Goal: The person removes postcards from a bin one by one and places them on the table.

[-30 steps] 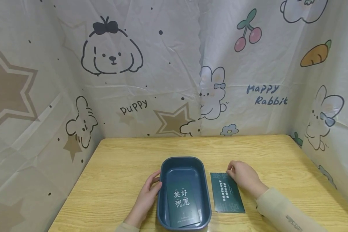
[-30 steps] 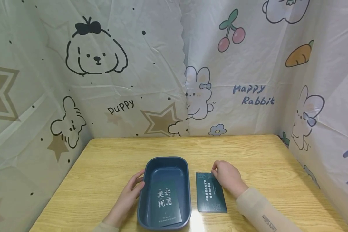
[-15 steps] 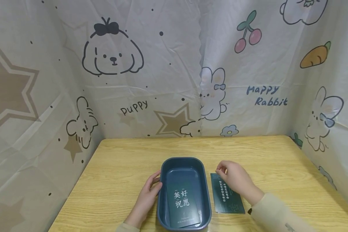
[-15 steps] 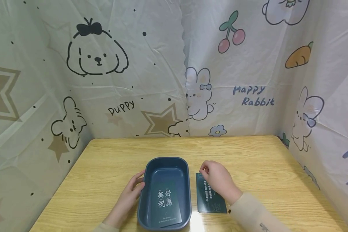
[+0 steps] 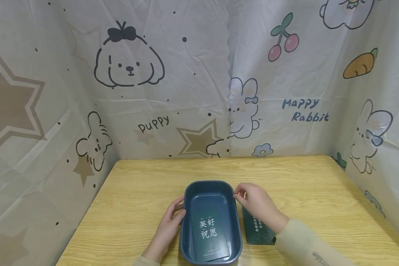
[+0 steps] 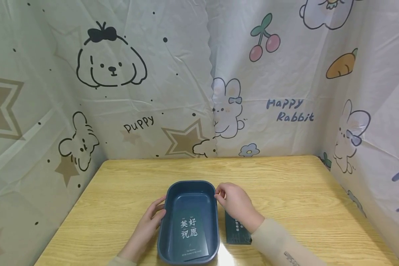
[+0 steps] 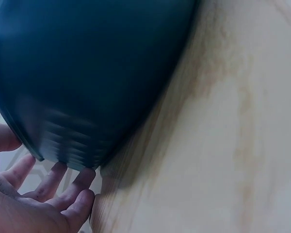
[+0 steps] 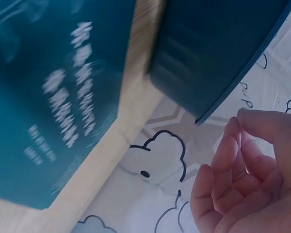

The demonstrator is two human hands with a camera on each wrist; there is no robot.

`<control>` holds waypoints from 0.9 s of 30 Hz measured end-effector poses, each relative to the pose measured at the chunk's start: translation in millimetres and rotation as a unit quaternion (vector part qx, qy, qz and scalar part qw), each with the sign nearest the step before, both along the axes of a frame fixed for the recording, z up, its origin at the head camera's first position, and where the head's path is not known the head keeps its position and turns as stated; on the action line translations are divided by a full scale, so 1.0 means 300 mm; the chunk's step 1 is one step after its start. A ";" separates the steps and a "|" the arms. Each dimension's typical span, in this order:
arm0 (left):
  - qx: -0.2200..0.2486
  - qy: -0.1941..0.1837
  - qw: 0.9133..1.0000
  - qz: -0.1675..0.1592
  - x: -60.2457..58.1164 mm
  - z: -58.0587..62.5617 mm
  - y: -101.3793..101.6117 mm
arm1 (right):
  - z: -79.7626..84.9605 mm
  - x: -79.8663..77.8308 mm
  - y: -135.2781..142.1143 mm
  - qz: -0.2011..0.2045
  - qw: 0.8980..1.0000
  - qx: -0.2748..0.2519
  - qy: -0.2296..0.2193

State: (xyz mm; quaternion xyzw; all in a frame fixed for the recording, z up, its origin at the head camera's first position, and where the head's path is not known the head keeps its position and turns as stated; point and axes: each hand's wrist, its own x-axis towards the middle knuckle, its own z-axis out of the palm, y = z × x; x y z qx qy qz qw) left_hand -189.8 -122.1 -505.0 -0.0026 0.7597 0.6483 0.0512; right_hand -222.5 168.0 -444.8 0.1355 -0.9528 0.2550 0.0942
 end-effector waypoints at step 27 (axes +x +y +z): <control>0.001 -0.001 1.000 -0.012 0.000 0.000 -0.005 | -0.037 0.013 -0.191 0.197 0.974 0.115 -0.013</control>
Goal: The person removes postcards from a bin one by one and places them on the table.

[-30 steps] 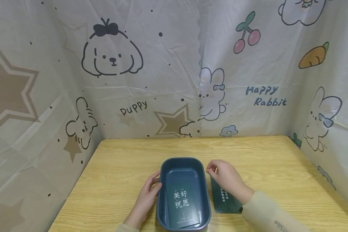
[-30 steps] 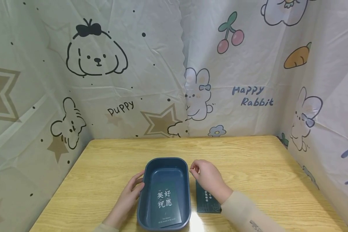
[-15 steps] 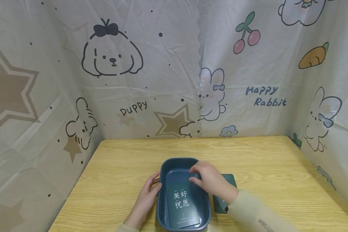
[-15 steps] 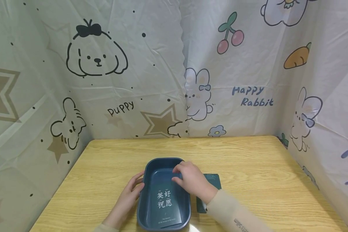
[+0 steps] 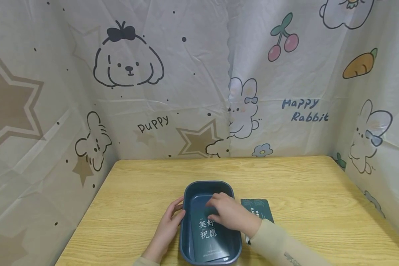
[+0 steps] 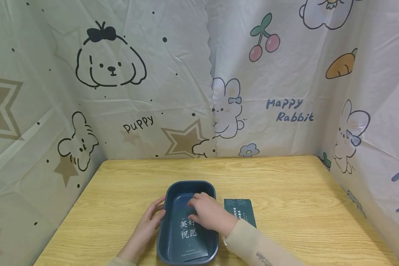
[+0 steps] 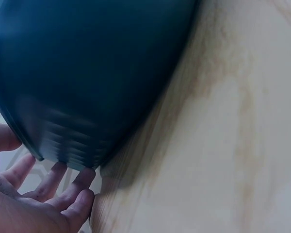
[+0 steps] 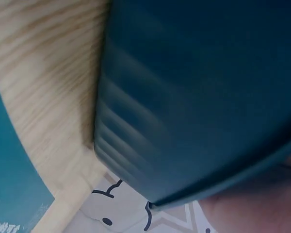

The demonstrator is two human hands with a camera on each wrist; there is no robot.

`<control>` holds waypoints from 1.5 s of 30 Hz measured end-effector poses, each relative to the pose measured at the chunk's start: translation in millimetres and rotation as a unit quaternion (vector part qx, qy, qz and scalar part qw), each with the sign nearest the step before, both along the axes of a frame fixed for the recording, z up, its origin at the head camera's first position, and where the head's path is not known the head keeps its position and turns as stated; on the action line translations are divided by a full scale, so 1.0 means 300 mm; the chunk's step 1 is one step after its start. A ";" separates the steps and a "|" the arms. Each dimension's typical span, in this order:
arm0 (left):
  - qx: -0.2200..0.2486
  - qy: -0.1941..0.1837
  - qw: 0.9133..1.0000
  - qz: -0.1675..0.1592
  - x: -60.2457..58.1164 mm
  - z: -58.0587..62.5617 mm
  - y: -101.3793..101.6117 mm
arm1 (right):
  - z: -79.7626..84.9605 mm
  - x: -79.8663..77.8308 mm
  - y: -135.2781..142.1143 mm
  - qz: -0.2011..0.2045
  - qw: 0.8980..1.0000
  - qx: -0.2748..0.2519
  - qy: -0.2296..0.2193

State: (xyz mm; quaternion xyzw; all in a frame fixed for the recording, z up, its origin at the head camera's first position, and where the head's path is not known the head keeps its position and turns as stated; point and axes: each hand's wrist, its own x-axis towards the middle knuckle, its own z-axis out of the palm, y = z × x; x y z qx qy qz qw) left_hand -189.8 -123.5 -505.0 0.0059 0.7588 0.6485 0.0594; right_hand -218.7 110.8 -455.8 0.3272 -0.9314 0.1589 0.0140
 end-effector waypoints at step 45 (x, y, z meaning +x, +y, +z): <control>0.002 -0.001 1.000 0.005 0.004 0.001 0.002 | -0.037 -0.013 -0.053 -0.041 0.990 0.132 0.014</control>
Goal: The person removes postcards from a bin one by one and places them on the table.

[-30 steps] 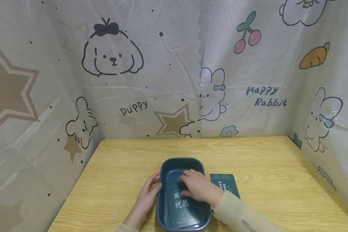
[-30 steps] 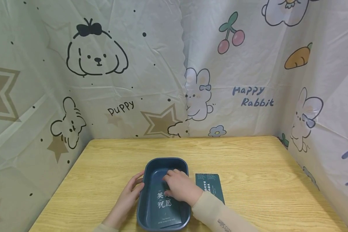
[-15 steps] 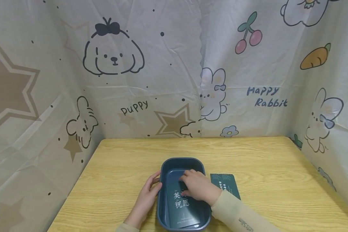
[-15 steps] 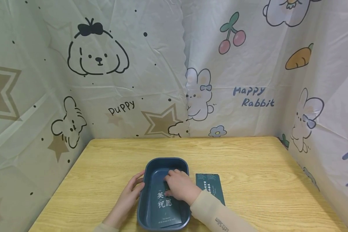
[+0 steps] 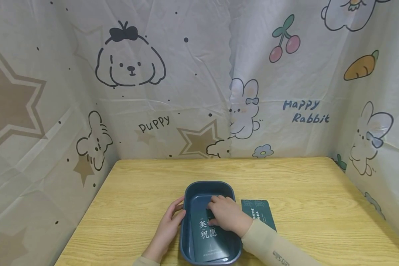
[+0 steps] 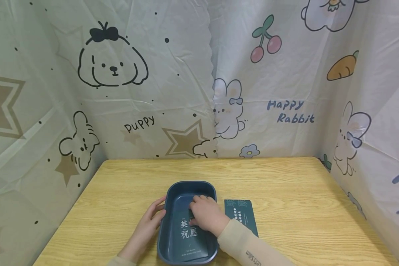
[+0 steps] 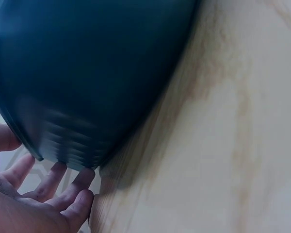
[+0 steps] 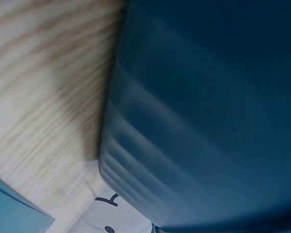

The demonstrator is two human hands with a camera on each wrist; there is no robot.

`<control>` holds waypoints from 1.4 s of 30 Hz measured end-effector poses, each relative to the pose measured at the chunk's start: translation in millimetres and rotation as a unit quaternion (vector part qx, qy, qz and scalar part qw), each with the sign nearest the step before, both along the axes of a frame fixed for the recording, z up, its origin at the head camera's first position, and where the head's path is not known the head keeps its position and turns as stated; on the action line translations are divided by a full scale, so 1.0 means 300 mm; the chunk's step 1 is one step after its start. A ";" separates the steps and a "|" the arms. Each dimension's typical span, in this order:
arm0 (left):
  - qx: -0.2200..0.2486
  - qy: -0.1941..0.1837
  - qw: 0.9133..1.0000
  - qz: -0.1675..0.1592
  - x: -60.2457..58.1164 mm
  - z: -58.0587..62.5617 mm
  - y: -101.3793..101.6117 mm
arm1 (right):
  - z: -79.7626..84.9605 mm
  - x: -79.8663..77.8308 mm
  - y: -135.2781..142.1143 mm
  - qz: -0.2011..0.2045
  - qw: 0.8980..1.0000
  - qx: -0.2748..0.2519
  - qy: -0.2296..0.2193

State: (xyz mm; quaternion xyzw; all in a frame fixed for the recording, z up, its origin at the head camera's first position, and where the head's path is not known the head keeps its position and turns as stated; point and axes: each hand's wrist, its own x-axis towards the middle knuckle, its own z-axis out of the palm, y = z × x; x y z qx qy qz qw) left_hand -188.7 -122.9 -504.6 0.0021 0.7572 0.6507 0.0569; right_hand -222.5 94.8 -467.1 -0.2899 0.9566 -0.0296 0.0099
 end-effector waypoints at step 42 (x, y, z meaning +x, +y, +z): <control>-0.009 -0.001 1.000 0.010 0.003 0.006 0.006 | 0.027 -0.008 0.041 0.003 0.993 -0.110 -0.033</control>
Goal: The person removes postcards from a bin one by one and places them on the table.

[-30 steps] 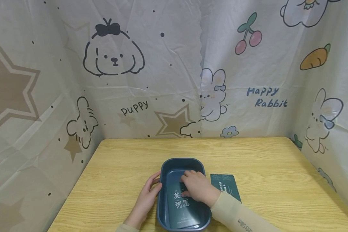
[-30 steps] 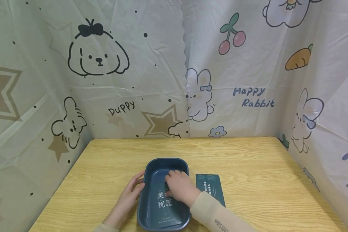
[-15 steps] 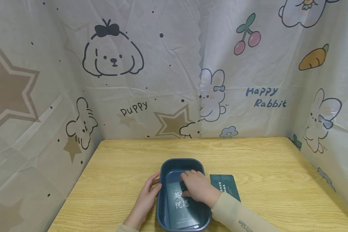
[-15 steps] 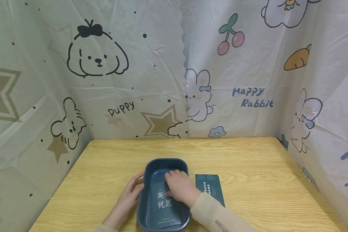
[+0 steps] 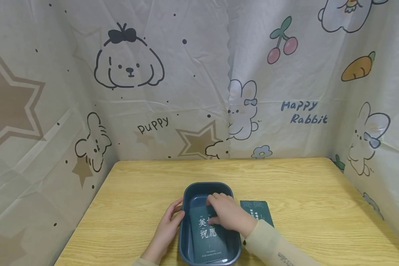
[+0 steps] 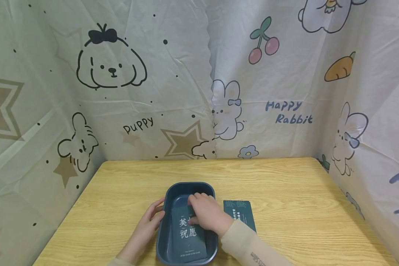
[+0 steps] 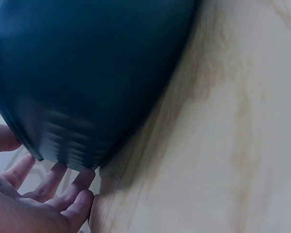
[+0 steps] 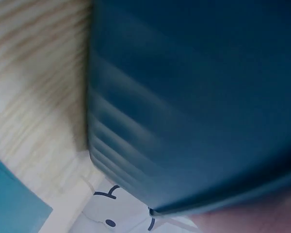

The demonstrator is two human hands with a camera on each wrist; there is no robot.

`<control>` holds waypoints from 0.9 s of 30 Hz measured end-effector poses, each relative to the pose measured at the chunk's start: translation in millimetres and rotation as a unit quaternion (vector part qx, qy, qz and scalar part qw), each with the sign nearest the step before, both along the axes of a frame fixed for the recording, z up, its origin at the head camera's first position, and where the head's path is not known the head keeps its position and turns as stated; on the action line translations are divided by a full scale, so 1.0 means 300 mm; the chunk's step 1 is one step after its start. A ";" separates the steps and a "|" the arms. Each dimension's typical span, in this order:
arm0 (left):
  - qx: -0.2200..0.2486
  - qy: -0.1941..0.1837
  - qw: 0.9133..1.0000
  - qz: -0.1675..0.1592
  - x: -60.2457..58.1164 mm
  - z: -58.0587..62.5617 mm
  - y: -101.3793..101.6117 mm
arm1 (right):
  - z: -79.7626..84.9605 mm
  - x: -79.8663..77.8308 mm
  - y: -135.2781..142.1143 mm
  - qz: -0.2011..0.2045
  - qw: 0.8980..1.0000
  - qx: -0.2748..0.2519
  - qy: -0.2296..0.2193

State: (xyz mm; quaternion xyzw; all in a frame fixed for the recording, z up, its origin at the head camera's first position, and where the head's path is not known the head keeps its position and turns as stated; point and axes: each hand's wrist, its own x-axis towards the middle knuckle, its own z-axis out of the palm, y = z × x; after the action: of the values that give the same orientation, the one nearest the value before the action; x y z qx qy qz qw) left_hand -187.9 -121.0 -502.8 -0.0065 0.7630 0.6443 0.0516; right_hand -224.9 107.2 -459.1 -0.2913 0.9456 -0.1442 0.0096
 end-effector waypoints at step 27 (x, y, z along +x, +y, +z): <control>0.001 -0.010 1.000 0.002 -0.010 -0.011 -0.002 | 0.048 -0.014 0.053 -0.104 0.955 -0.240 -0.141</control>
State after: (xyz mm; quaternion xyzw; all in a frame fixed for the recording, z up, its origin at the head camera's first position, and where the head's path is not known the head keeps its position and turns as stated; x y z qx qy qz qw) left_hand -190.8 -121.6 -506.0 -0.0146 0.7615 0.6453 0.0583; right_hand -229.0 123.1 -444.8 -0.1617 0.8972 -0.4070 0.0570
